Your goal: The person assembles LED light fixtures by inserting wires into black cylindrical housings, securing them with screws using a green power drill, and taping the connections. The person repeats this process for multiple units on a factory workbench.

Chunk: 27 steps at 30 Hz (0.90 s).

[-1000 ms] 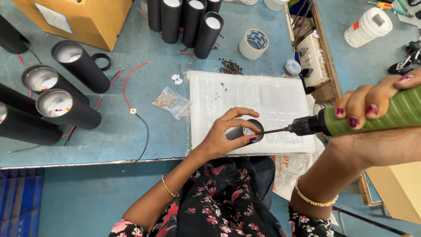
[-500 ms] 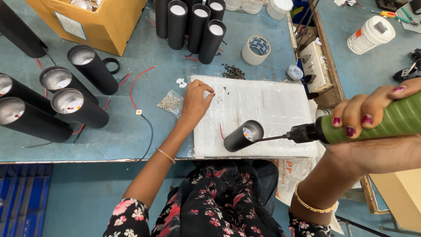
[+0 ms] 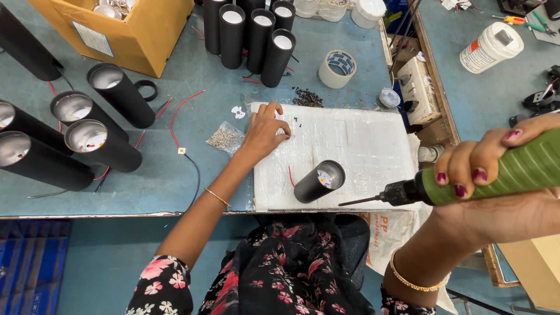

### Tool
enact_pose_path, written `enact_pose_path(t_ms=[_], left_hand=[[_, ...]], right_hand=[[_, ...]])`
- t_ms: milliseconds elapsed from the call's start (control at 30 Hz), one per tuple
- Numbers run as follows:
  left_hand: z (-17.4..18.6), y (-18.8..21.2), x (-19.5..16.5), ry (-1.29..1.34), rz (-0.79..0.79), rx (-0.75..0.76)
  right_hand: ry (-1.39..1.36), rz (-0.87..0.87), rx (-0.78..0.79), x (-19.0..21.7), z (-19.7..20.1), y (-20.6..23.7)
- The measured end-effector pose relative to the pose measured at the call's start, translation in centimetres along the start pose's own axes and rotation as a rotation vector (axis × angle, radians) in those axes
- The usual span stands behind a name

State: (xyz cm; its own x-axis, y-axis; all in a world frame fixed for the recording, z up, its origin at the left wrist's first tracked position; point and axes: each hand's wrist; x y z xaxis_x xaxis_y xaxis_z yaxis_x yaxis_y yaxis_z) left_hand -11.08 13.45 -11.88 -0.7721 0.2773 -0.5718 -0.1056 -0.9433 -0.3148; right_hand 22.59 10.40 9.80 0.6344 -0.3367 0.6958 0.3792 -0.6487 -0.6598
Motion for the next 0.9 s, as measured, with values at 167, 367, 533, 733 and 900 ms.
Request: enact_pose_path(t_ms=[167, 367, 533, 733, 900], left_hand=[[-0.2, -0.3, 0.3, -0.069, -0.123, 0.042], [2.3, 0.9, -2.7, 0.324, -0.112, -0.015], [4.1, 5.2, -7.4, 0.778, 0.064, 0.047], [3.1, 9.6, -11.2, 1.158, 0.007, 0.081], [2.7, 11.3, -12.3, 1.174, -0.012, 0.07]], right_hand=[[-0.024, -0.037, -0.039, 0.6, -0.1, 0.7], [-0.001, -0.079, -0.002, 1.5, -0.3, 0.6], [-0.125, -0.129, 0.033, 2.1, -0.2, -0.8], [-0.039, -0.062, 0.014, 1.2, -1.2, -1.4], [0.026, 0.025, 0.045, -0.3, -2.5, -1.3]])
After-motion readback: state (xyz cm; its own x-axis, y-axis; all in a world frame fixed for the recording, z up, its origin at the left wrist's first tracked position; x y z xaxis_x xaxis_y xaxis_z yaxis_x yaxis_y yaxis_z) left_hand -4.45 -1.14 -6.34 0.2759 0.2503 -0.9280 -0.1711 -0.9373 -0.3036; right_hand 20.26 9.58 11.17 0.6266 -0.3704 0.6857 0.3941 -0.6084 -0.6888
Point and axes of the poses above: each hand's wrist, its own y-axis away from the middle knuckle, its own z-axis out of the back of the hand, x = y × z, and after that the axes turned 13 degrees about x, right-handed
